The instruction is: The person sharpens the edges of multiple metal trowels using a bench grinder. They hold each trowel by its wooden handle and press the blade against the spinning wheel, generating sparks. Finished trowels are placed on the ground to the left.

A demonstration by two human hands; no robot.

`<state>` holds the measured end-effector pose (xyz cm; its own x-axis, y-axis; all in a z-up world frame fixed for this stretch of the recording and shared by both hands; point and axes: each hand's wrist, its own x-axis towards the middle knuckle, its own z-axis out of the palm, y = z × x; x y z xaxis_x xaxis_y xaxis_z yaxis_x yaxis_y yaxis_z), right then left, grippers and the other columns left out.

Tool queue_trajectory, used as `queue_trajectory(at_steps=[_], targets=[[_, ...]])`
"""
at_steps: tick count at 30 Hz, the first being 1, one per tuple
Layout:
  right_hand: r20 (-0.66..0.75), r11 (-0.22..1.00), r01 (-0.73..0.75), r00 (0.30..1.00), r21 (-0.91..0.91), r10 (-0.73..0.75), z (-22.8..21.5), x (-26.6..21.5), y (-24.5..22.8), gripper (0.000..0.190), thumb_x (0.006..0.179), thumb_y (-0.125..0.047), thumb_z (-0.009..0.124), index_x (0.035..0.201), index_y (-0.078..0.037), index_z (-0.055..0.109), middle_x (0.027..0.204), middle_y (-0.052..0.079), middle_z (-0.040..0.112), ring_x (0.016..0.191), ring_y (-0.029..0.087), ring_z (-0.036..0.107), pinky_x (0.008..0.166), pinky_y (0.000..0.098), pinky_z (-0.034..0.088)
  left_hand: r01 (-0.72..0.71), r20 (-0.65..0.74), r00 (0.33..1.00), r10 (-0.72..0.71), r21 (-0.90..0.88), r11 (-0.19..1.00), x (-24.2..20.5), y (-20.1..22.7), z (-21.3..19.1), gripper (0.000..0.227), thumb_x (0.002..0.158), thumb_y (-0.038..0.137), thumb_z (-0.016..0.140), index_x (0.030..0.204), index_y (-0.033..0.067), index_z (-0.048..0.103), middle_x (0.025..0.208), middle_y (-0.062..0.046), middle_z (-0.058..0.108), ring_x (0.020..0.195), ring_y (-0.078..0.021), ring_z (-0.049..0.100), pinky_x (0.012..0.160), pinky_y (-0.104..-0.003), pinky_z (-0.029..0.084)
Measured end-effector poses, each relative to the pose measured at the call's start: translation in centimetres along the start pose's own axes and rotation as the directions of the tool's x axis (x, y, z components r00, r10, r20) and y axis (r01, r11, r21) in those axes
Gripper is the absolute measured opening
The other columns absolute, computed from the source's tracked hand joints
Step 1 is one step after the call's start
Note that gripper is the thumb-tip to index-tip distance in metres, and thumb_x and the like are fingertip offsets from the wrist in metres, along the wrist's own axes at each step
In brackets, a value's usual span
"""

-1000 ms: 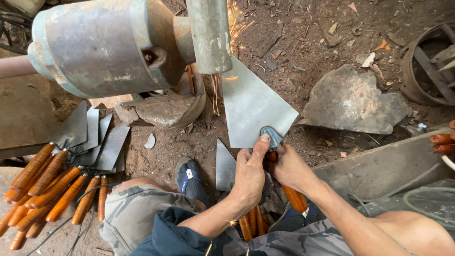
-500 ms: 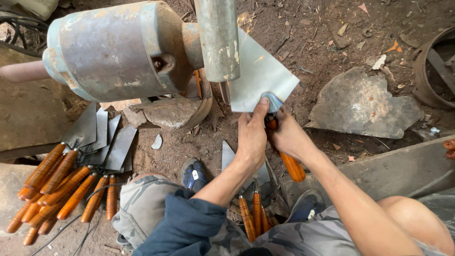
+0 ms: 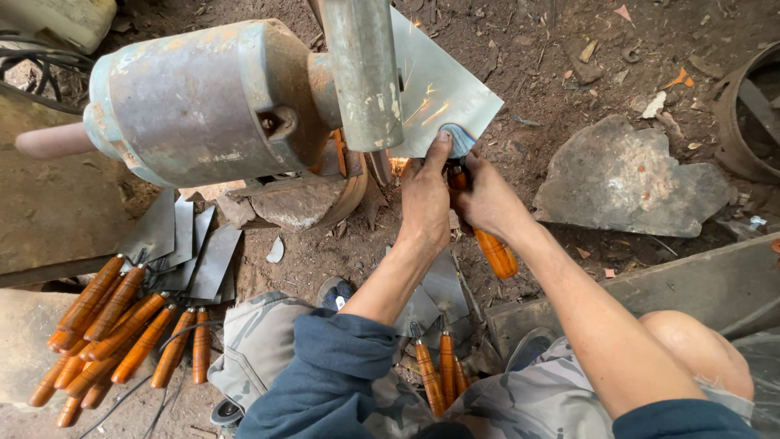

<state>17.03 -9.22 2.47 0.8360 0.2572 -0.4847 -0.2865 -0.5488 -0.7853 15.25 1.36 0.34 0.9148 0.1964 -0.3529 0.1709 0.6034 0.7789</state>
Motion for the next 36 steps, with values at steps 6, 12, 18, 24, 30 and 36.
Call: queue_trajectory(at_steps=[6,12,18,24,30,36], targets=[[0.011,1.000,-0.017,1.000,-0.010,0.017,0.6,-1.2,1.6,0.025,0.086,0.000,0.057,0.111,0.003,0.057,0.077,0.013,0.068,0.056,0.023,0.065,0.049,0.0381,0.054,0.032,-0.031,0.999,-0.031,0.023,0.999,-2.0,-0.5,-0.6,0.050,0.093,0.041,0.067,0.123,-0.0001,0.063,0.118,-0.008,0.065,0.113,-0.0183,0.057,0.106,-0.037,0.039],[0.042,0.993,-0.032,0.998,-0.111,0.037,1.9,-3.5,5.5,0.013,0.088,-0.006,0.058,0.098,0.000,0.063,0.080,0.015,0.072,0.073,0.025,0.070,0.070,0.0392,0.057,0.081,-0.098,0.993,-0.066,0.163,0.983,-5.9,-2.0,-1.8,0.061,0.092,0.046,0.069,0.122,-0.0067,0.062,0.110,-0.012,0.063,0.101,-0.0210,0.053,0.095,-0.039,0.041],[0.022,0.989,0.044,0.999,-0.144,-0.042,3.6,-7.9,8.5,0.018,0.084,-0.007,0.061,0.101,-0.001,0.064,0.082,0.016,0.072,0.079,0.029,0.070,0.076,0.0414,0.056,0.314,-0.256,0.935,-0.247,0.267,0.911,-10.6,-4.2,-3.3,0.084,0.086,0.060,0.067,0.124,-0.0126,0.051,0.113,-0.017,0.058,0.108,-0.0220,0.052,0.099,-0.036,0.041],[0.039,0.994,0.032,0.999,-0.100,-0.028,3.6,-14.2,8.0,0.024,0.084,-0.005,0.056,0.105,0.000,0.067,0.089,0.017,0.076,0.083,0.030,0.074,0.078,0.0416,0.057,0.467,-0.187,0.884,-0.429,0.407,0.785,-16.3,-4.3,-4.8,0.105,0.080,0.075,0.059,0.134,-0.0129,0.042,0.123,-0.025,0.058,0.122,-0.0304,0.056,0.112,-0.049,0.040],[-0.331,0.930,0.039,0.928,-0.367,-0.169,0.1,-19.4,6.4,0.048,0.078,-0.010,0.069,0.122,0.003,0.054,0.092,0.025,0.070,0.079,0.039,0.070,0.073,0.0487,0.054,0.405,0.161,0.824,-0.544,0.504,0.763,-17.1,-2.6,-5.6,0.116,0.070,0.077,0.064,0.150,-0.0015,0.034,0.153,-0.027,0.045,0.145,-0.0351,0.037,0.121,-0.054,0.022],[-0.262,0.961,-0.173,0.958,-0.217,0.113,-0.1,-22.2,7.5,0.034,0.086,-0.024,0.072,0.107,-0.002,0.058,0.076,0.028,0.067,0.066,0.045,0.068,0.062,0.0509,0.053,0.274,0.060,0.941,-0.332,0.441,0.855,-9.5,-0.8,-6.4,0.110,0.085,0.068,0.059,0.159,-0.0018,0.019,0.160,-0.022,0.032,0.148,-0.0315,0.033,0.118,-0.050,0.024]])
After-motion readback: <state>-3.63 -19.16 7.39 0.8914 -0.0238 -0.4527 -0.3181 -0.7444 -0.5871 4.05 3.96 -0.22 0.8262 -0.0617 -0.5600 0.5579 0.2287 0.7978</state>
